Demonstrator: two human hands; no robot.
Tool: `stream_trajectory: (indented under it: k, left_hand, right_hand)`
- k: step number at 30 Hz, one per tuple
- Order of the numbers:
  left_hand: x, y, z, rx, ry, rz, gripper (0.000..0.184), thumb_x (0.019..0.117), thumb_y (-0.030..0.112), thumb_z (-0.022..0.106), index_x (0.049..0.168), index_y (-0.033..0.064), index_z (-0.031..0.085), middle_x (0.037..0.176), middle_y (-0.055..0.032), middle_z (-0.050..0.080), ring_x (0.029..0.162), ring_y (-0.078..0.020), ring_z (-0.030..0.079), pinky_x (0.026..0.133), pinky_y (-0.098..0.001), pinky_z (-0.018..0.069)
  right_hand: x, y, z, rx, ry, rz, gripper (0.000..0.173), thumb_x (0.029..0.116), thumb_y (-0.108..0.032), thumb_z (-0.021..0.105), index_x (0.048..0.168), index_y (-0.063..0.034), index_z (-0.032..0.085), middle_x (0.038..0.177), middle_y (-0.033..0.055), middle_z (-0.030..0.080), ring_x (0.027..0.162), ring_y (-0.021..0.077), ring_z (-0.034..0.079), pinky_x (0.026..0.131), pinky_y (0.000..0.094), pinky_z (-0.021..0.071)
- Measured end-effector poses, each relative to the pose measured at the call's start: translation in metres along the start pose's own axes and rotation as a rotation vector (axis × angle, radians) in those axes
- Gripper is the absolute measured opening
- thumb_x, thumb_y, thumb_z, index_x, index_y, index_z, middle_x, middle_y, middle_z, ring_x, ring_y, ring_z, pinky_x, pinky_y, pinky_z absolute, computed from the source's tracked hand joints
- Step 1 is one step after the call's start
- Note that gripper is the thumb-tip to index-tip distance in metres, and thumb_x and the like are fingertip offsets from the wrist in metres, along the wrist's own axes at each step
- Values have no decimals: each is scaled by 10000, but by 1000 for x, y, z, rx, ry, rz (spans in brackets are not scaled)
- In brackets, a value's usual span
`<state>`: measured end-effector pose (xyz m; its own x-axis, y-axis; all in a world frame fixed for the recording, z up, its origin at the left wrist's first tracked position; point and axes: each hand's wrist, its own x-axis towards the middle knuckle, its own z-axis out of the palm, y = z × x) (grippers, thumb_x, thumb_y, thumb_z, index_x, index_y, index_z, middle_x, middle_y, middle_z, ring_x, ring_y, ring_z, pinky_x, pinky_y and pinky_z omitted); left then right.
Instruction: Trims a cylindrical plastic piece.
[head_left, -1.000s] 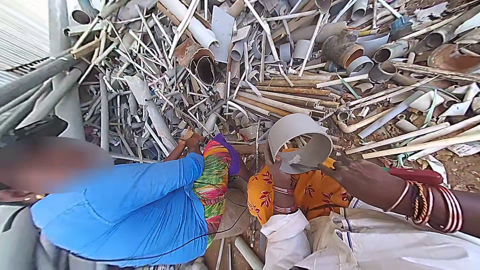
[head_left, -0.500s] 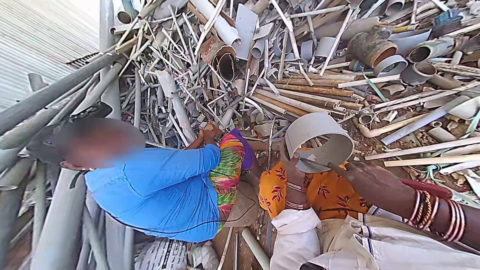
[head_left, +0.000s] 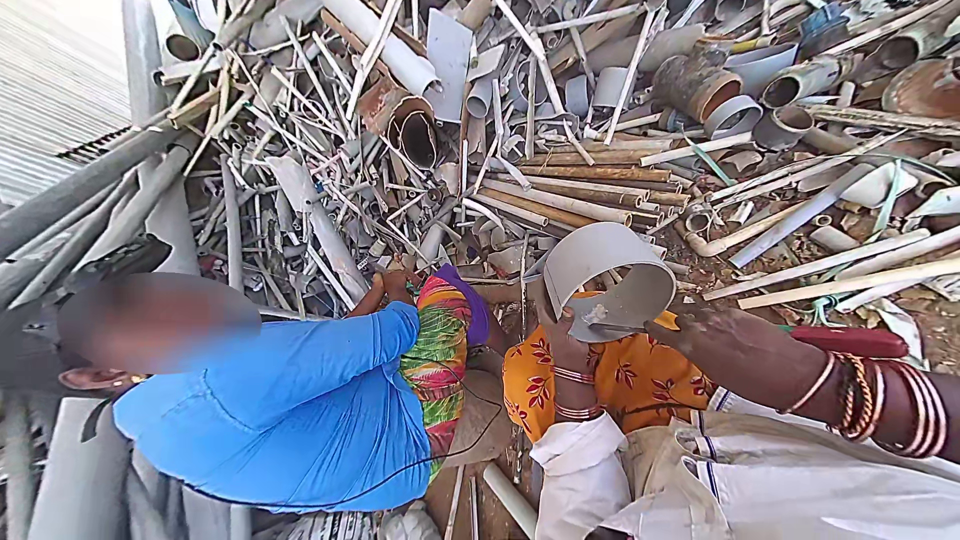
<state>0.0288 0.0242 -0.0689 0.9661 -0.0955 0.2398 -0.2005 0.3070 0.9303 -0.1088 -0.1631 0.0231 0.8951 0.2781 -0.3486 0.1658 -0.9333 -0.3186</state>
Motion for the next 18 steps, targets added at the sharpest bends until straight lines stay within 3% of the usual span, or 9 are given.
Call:
stream_trajectory:
  k: [3,5,9,13,15,18]
  left_hand:
    - [3,3,12,-1,33,-43,1189,636,419,845,1523,-53,209,1350,-130,537,1101,-72,609,931,-278,539]
    - [1,5,16,-27,52,-66,1247,607,467,870,1540,-16,199,1359,-103,535,1107,-67,607,936,-276,540]
    - [1,4,14,-75,40,0,1264,577,554,899,1507,-32,277,1305,-56,584,1079,-49,630,918,-266,554]
    - [0,2,9,-102,43,21,1198,577,600,901,1470,12,361,1227,-25,631,1034,-69,659,887,-290,578]
    - [0,3,8,-98,39,12,1226,542,643,902,1459,15,383,1219,-24,640,1027,-73,663,880,-295,582]
    - [1,2,11,-132,35,16,1309,532,651,897,1486,-34,319,1262,-48,620,1039,-71,658,897,-290,572]
  right_hand:
    - [4,-2,-1,-18,44,39,541,1004,106,425,1519,-55,460,1161,303,651,1022,504,663,791,572,544]
    - [7,-2,1,-2,52,49,574,999,100,455,1542,-86,447,1154,301,652,1012,496,666,787,565,544]
    - [13,-5,2,31,27,51,587,1017,81,439,1577,-88,393,1211,318,635,1076,518,643,848,589,529]
    - [0,-2,2,-32,74,-6,524,1007,81,454,1510,-63,475,1079,296,663,973,489,673,774,563,542]
    - [1,-4,4,-11,68,5,544,1008,81,454,1527,-79,458,1096,294,658,992,491,668,776,561,543]
    - [7,-6,-1,37,9,36,565,1019,76,440,1560,-83,413,1193,312,634,1067,513,642,832,587,527]
